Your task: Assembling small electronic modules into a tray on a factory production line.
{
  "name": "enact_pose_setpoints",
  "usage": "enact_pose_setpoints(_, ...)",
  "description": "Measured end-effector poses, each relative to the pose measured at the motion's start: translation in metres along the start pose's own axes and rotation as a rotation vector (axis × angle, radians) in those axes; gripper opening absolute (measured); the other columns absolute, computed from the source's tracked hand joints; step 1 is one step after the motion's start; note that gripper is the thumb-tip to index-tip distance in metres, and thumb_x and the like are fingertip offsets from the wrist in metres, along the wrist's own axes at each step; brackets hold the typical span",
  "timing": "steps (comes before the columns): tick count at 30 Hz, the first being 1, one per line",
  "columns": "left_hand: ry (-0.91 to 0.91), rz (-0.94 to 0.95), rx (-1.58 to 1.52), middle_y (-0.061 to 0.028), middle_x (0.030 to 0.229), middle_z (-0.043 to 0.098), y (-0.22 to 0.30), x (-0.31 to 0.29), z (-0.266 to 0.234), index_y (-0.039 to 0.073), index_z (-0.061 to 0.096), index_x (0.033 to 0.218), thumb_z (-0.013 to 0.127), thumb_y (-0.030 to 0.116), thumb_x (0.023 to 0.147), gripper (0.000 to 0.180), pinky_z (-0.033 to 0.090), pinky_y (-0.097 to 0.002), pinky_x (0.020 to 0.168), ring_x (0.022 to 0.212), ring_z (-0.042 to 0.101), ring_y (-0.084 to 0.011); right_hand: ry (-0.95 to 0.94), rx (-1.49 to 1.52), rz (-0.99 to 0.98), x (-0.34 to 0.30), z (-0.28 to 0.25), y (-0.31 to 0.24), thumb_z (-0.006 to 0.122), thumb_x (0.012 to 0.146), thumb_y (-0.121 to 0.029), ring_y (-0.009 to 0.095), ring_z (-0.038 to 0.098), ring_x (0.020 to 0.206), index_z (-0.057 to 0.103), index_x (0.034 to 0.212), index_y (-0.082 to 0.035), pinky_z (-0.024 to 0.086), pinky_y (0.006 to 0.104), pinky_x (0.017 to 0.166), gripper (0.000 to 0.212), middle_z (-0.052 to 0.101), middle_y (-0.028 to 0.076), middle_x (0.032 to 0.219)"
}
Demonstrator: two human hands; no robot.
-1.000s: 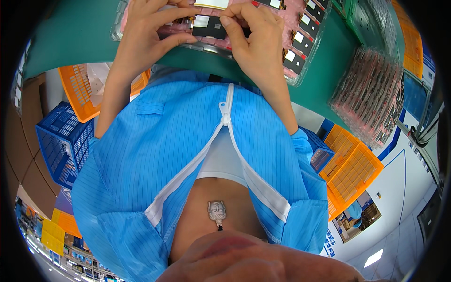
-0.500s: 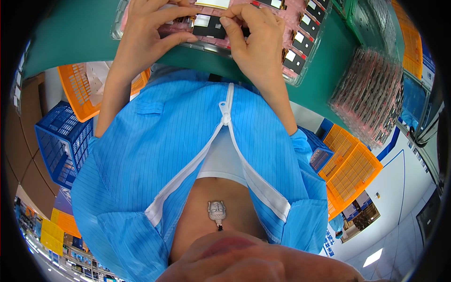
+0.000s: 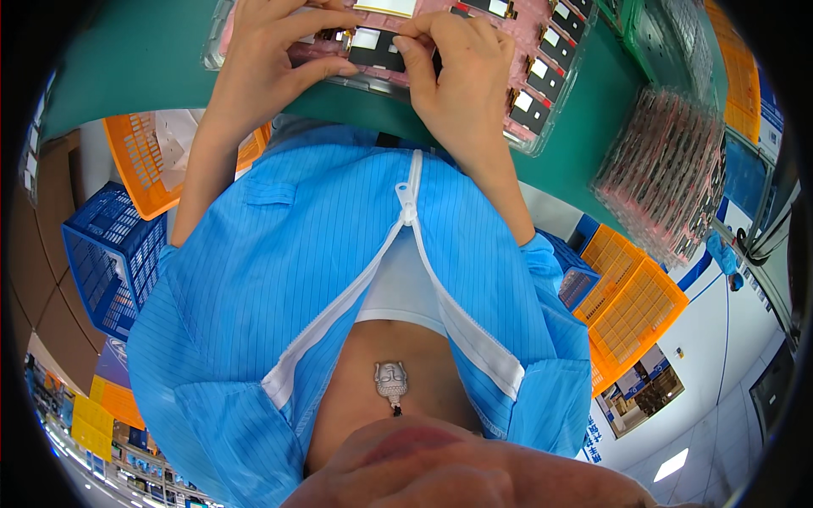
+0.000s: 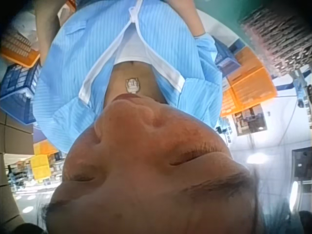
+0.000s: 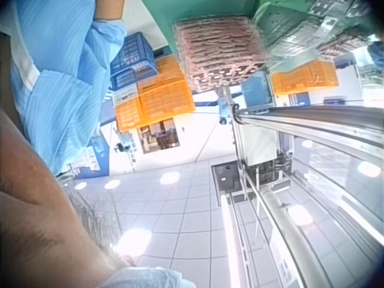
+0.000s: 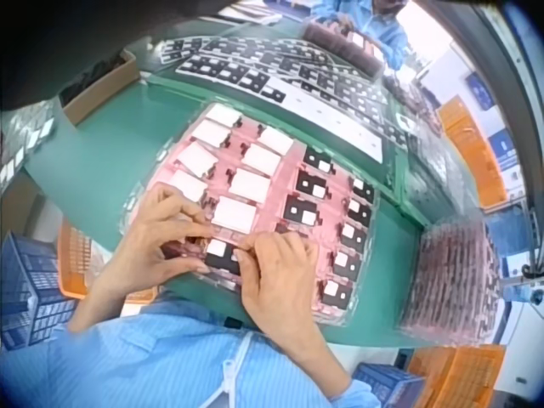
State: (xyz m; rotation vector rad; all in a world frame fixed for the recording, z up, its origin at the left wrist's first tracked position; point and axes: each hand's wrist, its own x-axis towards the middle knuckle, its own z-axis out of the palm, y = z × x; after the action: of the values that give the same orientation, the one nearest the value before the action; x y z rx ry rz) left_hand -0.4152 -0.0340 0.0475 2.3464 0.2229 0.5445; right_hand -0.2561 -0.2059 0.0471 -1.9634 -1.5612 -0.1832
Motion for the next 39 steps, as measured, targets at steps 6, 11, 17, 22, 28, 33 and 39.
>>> enact_pose_setpoints(6,0.003,-0.003,-0.013,-0.0058,0.110,0.065,0.001,0.000,0.001,0.008,0.077,0.108,0.089,0.022,0.067,0.045,0.040,-0.0407,0.095,0.105,0.051,-0.0266,-0.003,0.014,0.023,-0.003,0.002,0.001,0.075,0.087,-0.014,0.021,0.056,0.080,0.071,0.093,-0.013,0.035,0.0394,0.084,0.007,0.064,-0.001,0.079)
enact_pose_setpoints(11,0.001,-0.035,-0.055,-0.0060,0.112,0.065,0.003,-0.001,0.001,0.008,0.076,0.108,0.089,0.022,0.066,0.046,0.040,-0.0409,0.095,0.105,0.051,-0.0271,0.016,-0.033,-0.005,-0.004,0.005,0.001,0.074,0.087,-0.014,0.022,0.057,0.083,0.071,0.094,-0.013,0.035,0.0408,0.084,0.008,0.065,0.001,0.082)
enact_pose_setpoints(17,0.009,0.058,0.014,-0.0058,0.113,0.064,-0.001,0.002,0.002,0.008,0.076,0.108,0.090,0.021,0.066,0.047,0.040,-0.0408,0.095,0.107,0.050,-0.0276,0.083,-0.252,-0.096,-0.003,0.004,-0.002,0.079,0.083,-0.020,0.024,0.057,0.091,0.073,0.091,-0.017,0.035,0.0418,0.084,0.010,0.066,0.000,0.089)
enact_pose_setpoints(22,0.047,0.133,0.084,-0.0048,0.115,0.066,-0.010,0.002,0.001,0.012,0.076,0.111,0.088,0.018,0.069,0.045,0.044,-0.0394,0.096,0.110,0.054,-0.0275,0.082,-0.211,0.077,0.014,-0.013,-0.021,0.074,0.086,-0.018,0.028,0.057,0.091,0.070,0.093,-0.010,0.038,0.0435,0.085,0.012,0.065,0.007,0.089)
enact_pose_setpoints(28,0.068,0.139,0.087,-0.0007,0.119,0.065,-0.010,-0.001,0.004,0.017,0.075,0.117,0.089,0.025,0.063,0.056,0.040,-0.0425,0.099,0.113,0.053,-0.0294,0.020,0.046,0.008,0.036,-0.027,0.014,0.080,0.083,-0.025,0.028,0.054,0.091,0.077,0.086,-0.012,0.039,0.0433,0.079,0.014,0.063,0.003,0.091)
enact_pose_setpoints(33,0.133,0.177,0.067,-0.0030,0.117,0.066,-0.011,0.026,-0.033,0.015,0.075,0.115,0.087,0.011,0.067,0.049,0.042,-0.0414,0.100,0.116,0.054,-0.0284,-0.009,0.063,-0.078,0.122,-0.055,0.064,0.071,0.094,-0.015,0.022,0.063,0.080,0.070,0.091,-0.002,0.049,0.0349,0.075,0.014,0.069,0.006,0.088)
enact_pose_setpoints(39,0.223,0.111,0.116,-0.0099,0.101,0.067,-0.063,0.123,-0.072,0.007,0.076,0.093,0.085,0.014,0.071,0.024,0.047,-0.0401,0.086,0.096,0.061,-0.0295,-0.059,-0.143,0.026,0.224,0.022,0.235,0.059,0.095,-0.021,0.040,0.068,0.101,0.077,0.104,-0.008,0.054,0.0481,0.086,0.024,0.073,0.020,0.106)
